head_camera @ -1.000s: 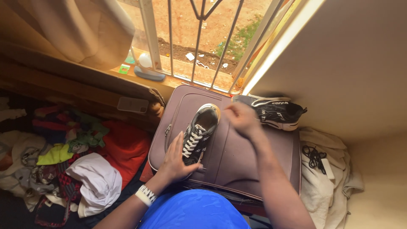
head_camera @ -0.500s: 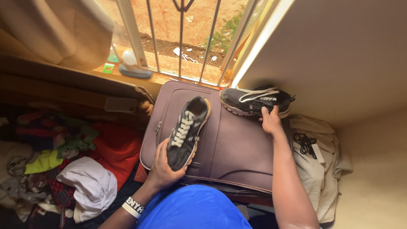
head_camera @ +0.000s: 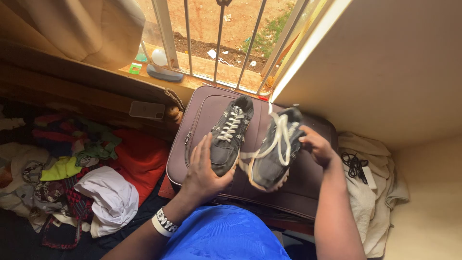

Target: The person removes the laces from a black sneaker, then re-laces it by threading the laces through the eyelets and tying a knot. The second shoe remains unlaced on the suitcase.

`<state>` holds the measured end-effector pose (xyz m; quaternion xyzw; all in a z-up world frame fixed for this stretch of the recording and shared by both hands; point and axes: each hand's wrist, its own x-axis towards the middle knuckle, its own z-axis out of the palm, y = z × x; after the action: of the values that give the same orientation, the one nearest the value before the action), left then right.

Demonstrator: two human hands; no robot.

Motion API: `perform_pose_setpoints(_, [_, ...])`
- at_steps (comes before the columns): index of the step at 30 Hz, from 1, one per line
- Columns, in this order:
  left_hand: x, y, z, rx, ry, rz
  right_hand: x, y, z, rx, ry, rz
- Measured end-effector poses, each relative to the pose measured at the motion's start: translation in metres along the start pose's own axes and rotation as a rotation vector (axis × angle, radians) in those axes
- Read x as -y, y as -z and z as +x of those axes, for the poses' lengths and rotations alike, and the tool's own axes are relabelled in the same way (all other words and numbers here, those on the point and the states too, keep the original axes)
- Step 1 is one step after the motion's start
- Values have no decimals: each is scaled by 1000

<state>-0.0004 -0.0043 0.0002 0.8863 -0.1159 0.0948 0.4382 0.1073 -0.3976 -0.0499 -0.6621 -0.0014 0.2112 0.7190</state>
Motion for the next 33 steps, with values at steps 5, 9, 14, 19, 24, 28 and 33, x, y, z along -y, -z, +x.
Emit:
perform_pose_setpoints(5, [-4, -9, -4, 67, -110, 55, -17, -13, 27, 109, -25, -6])
perform_pose_setpoints(9, [-1, -15, -7, 92, -98, 46, -17, -21, 41, 81, 1, -67])
perform_pose_setpoints(14, [9, -24, -7, 128, -18, 18, -37, -30, 43, -147, 87, -264])
perform_pose_setpoints(19, [18, -32, -4, 128, 21, -30, -113, -59, 0, -612, 549, -457])
perform_pose_setpoints(24, [25, -36, -4, 113, 6, -26, -161, -125, -69, -619, -64, -186])
perform_pose_setpoints(28, [29, -38, -5, 110, -24, -23, -152, -180, -83, -483, -261, -72])
perform_pose_setpoints(33, [29, -34, -5, 105, -53, -44, -100, -193, -75, -526, -72, 106])
